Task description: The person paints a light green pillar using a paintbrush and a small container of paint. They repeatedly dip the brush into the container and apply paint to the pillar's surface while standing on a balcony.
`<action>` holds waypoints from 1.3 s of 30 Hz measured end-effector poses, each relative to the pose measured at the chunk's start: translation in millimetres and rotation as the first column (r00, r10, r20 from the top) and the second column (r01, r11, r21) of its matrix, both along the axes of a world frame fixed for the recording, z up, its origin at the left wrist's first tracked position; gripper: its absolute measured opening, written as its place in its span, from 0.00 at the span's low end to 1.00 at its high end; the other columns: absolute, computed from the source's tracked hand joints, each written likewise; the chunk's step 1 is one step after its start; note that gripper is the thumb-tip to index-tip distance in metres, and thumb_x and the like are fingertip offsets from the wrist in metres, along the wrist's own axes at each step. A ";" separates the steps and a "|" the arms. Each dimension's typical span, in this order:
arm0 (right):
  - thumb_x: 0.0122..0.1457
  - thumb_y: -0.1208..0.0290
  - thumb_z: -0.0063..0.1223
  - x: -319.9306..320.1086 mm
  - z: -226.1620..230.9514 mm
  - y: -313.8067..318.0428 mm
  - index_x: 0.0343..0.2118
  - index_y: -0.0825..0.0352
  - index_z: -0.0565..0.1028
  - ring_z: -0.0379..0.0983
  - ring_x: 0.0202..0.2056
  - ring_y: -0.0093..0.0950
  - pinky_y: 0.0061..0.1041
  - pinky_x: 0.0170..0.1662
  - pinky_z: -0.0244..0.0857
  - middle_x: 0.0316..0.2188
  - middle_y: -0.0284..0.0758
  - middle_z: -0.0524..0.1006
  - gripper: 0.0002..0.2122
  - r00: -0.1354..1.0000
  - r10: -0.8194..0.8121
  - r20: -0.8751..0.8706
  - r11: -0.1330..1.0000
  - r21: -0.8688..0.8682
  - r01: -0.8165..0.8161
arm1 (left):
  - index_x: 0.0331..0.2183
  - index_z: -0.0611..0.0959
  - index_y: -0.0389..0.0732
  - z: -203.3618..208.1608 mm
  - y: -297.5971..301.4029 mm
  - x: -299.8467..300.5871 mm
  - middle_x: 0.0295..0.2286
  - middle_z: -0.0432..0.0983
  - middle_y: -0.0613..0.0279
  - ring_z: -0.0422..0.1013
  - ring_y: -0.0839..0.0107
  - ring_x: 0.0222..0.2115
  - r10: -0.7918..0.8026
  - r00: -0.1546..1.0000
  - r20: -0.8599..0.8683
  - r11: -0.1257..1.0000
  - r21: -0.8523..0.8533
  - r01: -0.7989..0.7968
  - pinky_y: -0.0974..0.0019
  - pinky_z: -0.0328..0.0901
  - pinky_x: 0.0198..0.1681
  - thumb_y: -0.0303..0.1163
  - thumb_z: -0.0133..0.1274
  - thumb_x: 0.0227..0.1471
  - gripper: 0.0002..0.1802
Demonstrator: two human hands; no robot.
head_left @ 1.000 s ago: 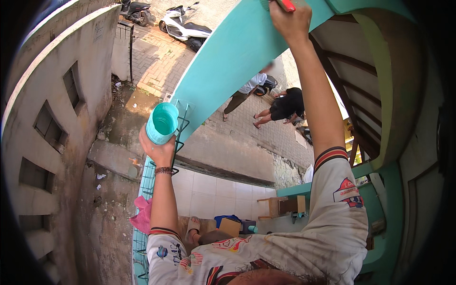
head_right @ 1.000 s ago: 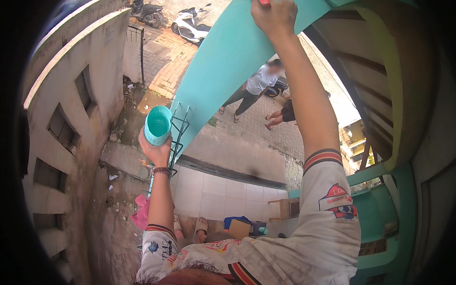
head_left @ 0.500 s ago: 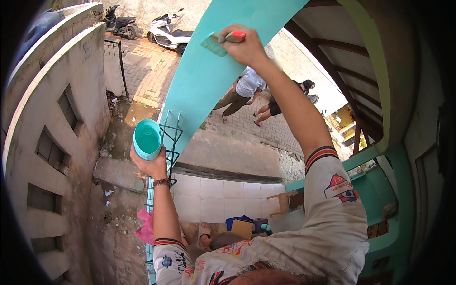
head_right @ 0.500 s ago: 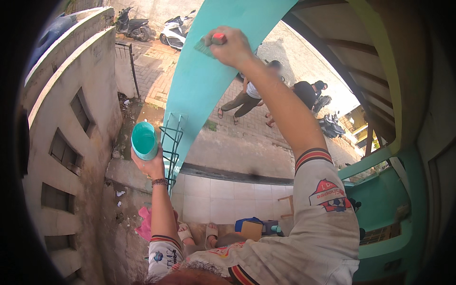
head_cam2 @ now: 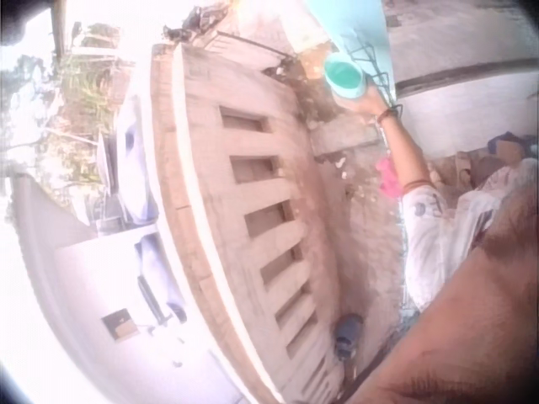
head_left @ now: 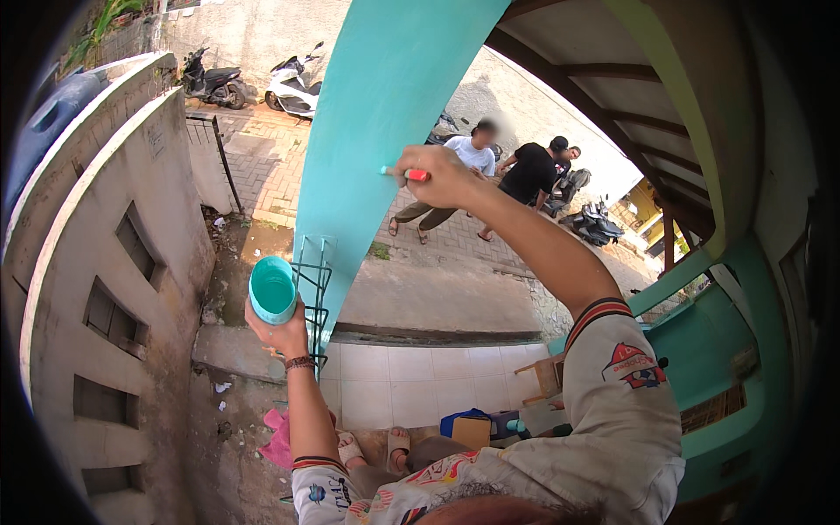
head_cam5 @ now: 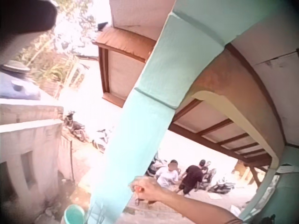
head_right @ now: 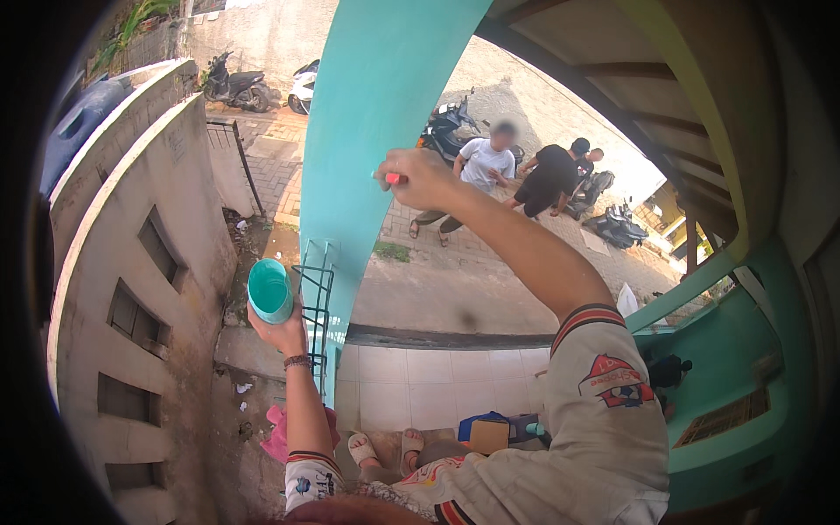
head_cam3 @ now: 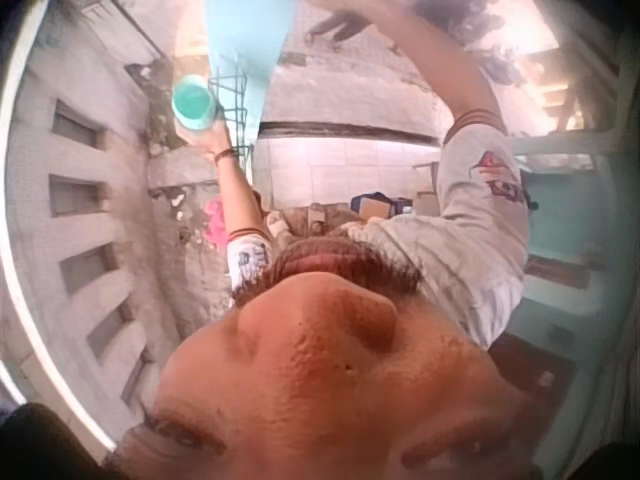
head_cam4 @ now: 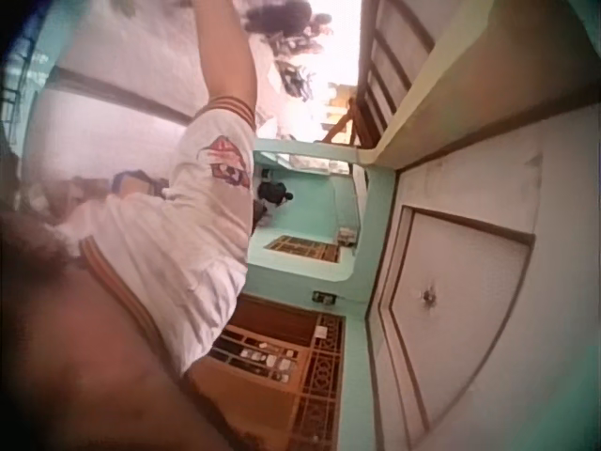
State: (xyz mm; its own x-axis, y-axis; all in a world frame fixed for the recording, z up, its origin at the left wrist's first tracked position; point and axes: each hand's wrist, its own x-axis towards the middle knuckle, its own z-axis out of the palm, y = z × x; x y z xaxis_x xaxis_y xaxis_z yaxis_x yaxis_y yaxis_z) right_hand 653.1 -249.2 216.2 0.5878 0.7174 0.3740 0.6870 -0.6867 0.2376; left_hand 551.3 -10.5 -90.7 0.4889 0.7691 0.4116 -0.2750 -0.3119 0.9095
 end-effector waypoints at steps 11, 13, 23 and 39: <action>0.41 0.74 0.60 19.9 71.3 -33.4 0.24 0.57 0.77 0.72 0.36 0.30 0.30 0.36 0.70 0.32 0.29 0.74 0.05 0.714 0.079 0.696 0.995 -0.009 -0.101 | 0.52 0.71 0.34 -4.9 -2.6 2.1 0.47 0.71 0.50 0.69 0.55 0.49 -0.037 0.999 -0.026 0.999 0.015 0.038 0.55 0.63 0.54 0.30 0.73 0.28 0.46; 0.42 0.75 0.59 9.5 32.8 -36.5 0.24 0.57 0.78 0.73 0.34 0.30 0.30 0.36 0.70 0.29 0.30 0.74 0.05 0.871 0.123 0.476 0.992 -0.047 -0.115 | 0.53 0.71 0.33 0.5 -3.9 0.1 0.48 0.71 0.50 0.69 0.55 0.49 -0.024 0.999 -0.041 0.999 0.020 0.025 0.56 0.63 0.54 0.30 0.73 0.29 0.47; 0.42 0.81 0.59 9.8 131.4 -22.7 0.25 0.67 0.76 0.73 0.28 0.36 0.31 0.33 0.68 0.24 0.39 0.75 0.05 0.593 0.139 0.793 0.913 0.129 -0.386 | 0.52 0.72 0.34 -7.8 -3.7 5.6 0.46 0.73 0.54 0.71 0.60 0.47 -0.102 0.995 0.012 0.995 -0.009 0.102 0.59 0.63 0.54 0.31 0.73 0.30 0.44; 0.44 0.79 0.65 -272.1 -364.8 -174.8 0.28 0.66 0.76 0.73 0.27 0.20 0.23 0.32 0.67 0.24 0.29 0.77 0.08 0.397 -0.165 -0.903 0.379 0.314 0.871 | 0.49 0.74 0.35 47.4 34.2 -20.5 0.42 0.79 0.56 0.76 0.65 0.40 -0.185 0.983 -0.008 0.977 0.102 0.185 0.63 0.69 0.47 0.38 0.74 0.31 0.42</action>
State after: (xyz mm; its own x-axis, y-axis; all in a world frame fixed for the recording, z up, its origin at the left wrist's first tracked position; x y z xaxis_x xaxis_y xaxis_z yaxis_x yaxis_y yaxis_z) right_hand 381.0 -424.0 -148.6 0.9666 -0.1656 -0.1954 -0.2559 -0.5901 -0.7657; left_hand 530.8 23.6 -43.3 0.6182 0.6193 0.4840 -0.3377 -0.3468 0.8750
